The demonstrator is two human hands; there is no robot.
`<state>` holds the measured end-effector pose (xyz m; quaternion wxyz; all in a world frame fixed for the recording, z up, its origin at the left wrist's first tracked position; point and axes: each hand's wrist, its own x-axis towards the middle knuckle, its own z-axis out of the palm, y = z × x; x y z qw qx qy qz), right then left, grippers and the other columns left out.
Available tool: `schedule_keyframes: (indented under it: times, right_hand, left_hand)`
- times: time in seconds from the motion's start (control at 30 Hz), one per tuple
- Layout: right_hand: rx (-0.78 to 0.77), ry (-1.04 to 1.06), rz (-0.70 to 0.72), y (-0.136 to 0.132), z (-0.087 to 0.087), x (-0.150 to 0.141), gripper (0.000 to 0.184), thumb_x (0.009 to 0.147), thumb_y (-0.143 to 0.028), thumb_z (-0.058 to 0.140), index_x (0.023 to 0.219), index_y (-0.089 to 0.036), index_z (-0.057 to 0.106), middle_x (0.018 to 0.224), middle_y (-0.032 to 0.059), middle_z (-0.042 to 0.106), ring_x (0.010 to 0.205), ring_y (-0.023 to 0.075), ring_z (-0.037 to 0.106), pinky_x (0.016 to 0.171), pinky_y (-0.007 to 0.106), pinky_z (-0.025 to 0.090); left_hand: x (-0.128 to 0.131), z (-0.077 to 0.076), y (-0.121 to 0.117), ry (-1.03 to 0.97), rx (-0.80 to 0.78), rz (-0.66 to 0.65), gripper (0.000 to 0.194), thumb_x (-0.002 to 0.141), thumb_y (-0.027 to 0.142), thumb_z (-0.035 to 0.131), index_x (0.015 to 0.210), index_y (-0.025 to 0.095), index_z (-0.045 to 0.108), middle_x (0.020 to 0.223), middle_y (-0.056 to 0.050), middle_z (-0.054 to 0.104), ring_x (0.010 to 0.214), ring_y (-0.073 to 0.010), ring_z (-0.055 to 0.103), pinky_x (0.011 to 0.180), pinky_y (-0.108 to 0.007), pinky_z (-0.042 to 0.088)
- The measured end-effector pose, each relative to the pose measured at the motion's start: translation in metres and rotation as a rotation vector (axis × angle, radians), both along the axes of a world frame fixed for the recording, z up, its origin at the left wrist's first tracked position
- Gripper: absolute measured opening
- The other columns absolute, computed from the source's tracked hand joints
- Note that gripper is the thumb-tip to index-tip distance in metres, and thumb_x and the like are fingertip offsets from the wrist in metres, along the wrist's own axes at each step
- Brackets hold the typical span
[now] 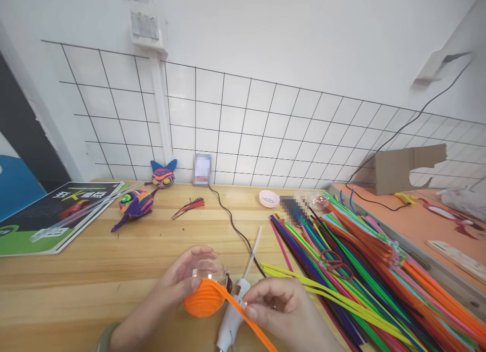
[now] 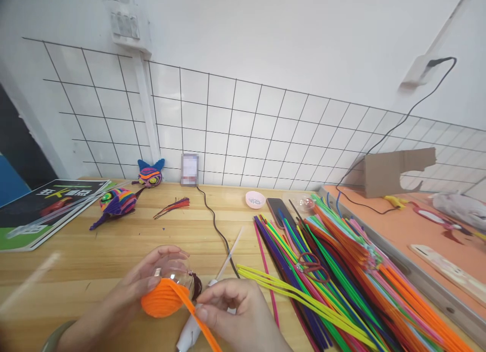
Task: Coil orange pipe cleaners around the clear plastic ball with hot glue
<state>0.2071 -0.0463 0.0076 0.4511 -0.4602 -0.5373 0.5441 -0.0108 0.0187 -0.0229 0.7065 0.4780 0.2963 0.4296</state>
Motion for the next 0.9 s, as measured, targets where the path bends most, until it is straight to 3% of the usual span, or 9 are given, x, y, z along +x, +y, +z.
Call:
schedule_keyframes:
  times: [0.13,0.27,0.43,0.6,0.77,0.9]
  right_hand:
    - [-0.077,0.069,0.057,0.002,0.0,-0.001,0.035,0.061,-0.048,0.084,0.076,-0.018,0.075,0.066,0.0029,0.071,0.058,0.0119,0.063,0.058,0.021,0.05]
    - [-0.06,0.04,0.052,0.004,-0.007,-0.001,0.034,0.067,-0.051,0.079,0.072,-0.017,0.077,0.059,0.0027,0.069,0.051,0.0114,0.062,0.055,0.021,0.052]
    - [0.248,-0.177,-0.135,0.005,-0.011,-0.002,0.018,0.075,-0.038,0.074,0.074,-0.02,0.078,0.068,0.0051,0.074,0.062,0.0163,0.068,0.057,0.021,0.053]
    - [0.554,-0.393,-0.098,0.005,-0.004,-0.003,0.015,0.083,-0.022,0.063,0.083,-0.02,0.077,0.071,0.0056,0.074,0.064,0.0161,0.069,0.061,0.021,0.053]
    - [0.664,-0.411,-0.086,0.005,-0.007,-0.006,0.015,0.083,-0.016,0.061,0.084,-0.018,0.076,0.068,0.0055,0.072,0.06,0.0148,0.067,0.055,0.02,0.053]
    - [0.801,-0.439,-0.086,0.005,-0.006,-0.008,0.015,0.084,-0.014,0.06,0.085,-0.019,0.074,0.063,0.0041,0.071,0.056,0.0137,0.065,0.053,0.02,0.052]
  left_hand:
    - [0.0,-0.001,0.001,0.003,0.036,0.004,0.046,0.064,0.049,0.076,0.103,0.028,0.066,0.111,-0.007,0.064,0.101,-0.0285,0.058,0.083,-0.037,0.046]
    - [0.0,-0.004,0.002,-0.011,0.037,-0.011,0.046,0.064,0.048,0.076,0.104,0.028,0.066,0.112,-0.008,0.064,0.099,-0.0283,0.059,0.082,-0.038,0.046]
    - [0.002,-0.004,0.0,-0.108,-0.03,-0.008,0.048,0.06,0.047,0.079,0.102,0.025,0.068,0.107,-0.008,0.066,0.096,-0.0281,0.061,0.082,-0.038,0.047]
    - [0.005,0.002,-0.006,-0.246,-0.122,-0.094,0.042,0.065,0.039,0.077,0.103,0.025,0.068,0.101,-0.006,0.069,0.096,-0.0254,0.063,0.084,-0.036,0.048]
    - [0.012,0.012,-0.011,-0.299,-0.226,-0.072,0.038,0.062,0.035,0.08,0.096,0.023,0.07,0.096,-0.006,0.073,0.088,-0.025,0.067,0.08,-0.036,0.049]
    - [0.014,0.016,-0.015,-0.342,-0.214,-0.058,0.039,0.059,0.036,0.08,0.094,0.021,0.071,0.09,-0.008,0.075,0.083,-0.0271,0.068,0.074,-0.037,0.05]
